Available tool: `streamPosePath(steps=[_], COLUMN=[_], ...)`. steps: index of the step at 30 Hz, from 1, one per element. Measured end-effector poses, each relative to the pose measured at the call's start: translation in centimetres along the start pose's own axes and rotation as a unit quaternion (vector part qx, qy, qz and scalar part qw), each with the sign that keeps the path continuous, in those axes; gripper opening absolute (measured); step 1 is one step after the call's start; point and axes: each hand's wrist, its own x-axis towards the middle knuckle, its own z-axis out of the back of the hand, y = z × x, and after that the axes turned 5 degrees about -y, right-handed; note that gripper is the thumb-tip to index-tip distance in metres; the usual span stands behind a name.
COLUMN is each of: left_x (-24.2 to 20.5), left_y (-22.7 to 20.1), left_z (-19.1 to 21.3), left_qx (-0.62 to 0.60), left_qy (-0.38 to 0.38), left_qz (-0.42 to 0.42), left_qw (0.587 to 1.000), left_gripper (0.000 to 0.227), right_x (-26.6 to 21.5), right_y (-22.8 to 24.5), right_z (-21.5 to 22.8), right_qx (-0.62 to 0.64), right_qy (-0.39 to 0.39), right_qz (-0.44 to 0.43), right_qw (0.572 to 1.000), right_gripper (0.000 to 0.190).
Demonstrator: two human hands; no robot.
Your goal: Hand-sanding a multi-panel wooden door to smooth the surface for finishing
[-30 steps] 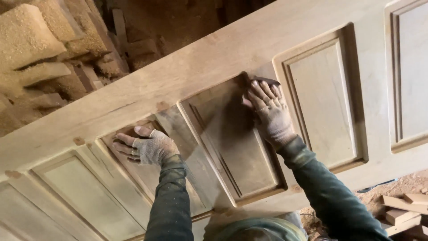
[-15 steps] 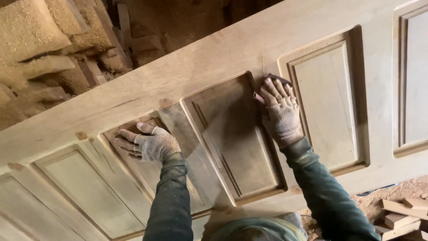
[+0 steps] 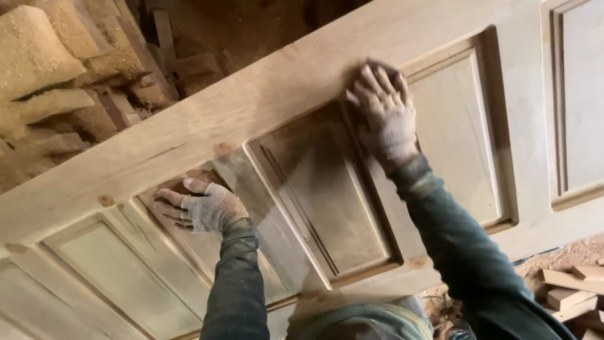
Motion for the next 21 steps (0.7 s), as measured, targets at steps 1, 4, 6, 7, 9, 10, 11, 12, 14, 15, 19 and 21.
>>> streamPosePath(steps=[1, 4, 6, 7, 9, 10, 11, 12, 14, 15, 19, 21], left_x=[-0.1, 0.1, 0.3, 0.4, 0.1, 0.3, 0.3, 0.3, 0.7, 0.7, 1.0, 0.5], left_y=[-0.2, 0.1, 0.0, -0.2, 1.3, 0.8, 0.3, 0.0, -0.4, -0.5, -1.6, 0.2], left_z=[0.6, 0.1, -0.8, -1.2, -0.2, -0.3, -0.4, -0.3, -0.1, 0.3, -0.4, 0.5], left_qx=[-0.006, -0.011, -0.008, -0.012, 0.006, 0.0, -0.007, -0.007, 0.051, 0.053, 0.021, 0.037], left_qy=[0.013, 0.009, -0.007, -0.001, 0.003, 0.007, 0.012, 0.014, 0.05, 0.051, 0.043, 0.019], left_qz=[0.001, -0.009, -0.009, -0.001, 0.014, 0.01, 0.006, 0.004, 0.044, 0.04, 0.054, 0.043], left_qw=[1.0, 1.0, 1.0, 1.0, 1.0, 1.0, 1.0, 1.0, 0.996, 0.996, 0.997, 0.998], left_gripper=[0.055, 0.054, 0.054, 0.054, 0.055, 0.055, 0.054, 0.054, 0.062, 0.062, 0.062, 0.059], right_x=[1.5, 1.7, -0.8, -2.8, -4.4, -2.9, -1.5, 0.6, 4.8, 4.1, -1.6, -4.0], right_y=[-0.7, 0.9, 2.3, 2.5, 3.0, 2.6, 2.1, 1.4, 0.3, 1.2, 2.6, 3.1], right_z=[-1.0, 0.6, 2.3, 2.5, 2.5, 1.9, 1.5, 0.9, -0.6, 0.5, 3.1, 3.3], right_qx=[-0.012, 0.004, 0.032, 0.029, 0.042, 0.013, -0.016, -0.017, 0.045, 0.046, 0.075, 0.09], right_qy=[-0.019, -0.031, -0.021, -0.016, 0.005, 0.001, -0.004, -0.002, 0.004, 0.005, 0.075, 0.108], right_qz=[0.0, -0.015, -0.02, -0.022, -0.017, -0.011, -0.005, -0.007, -0.004, -0.008, -0.027, -0.019], right_qw=[1.0, 0.999, 0.999, 0.999, 0.999, 1.0, 1.0, 1.0, 0.999, 0.999, 0.994, 0.99], right_gripper=[0.075, 0.076, 0.074, 0.068, 0.063, 0.063, 0.064, 0.064, 0.049, 0.049, 0.066, 0.091])
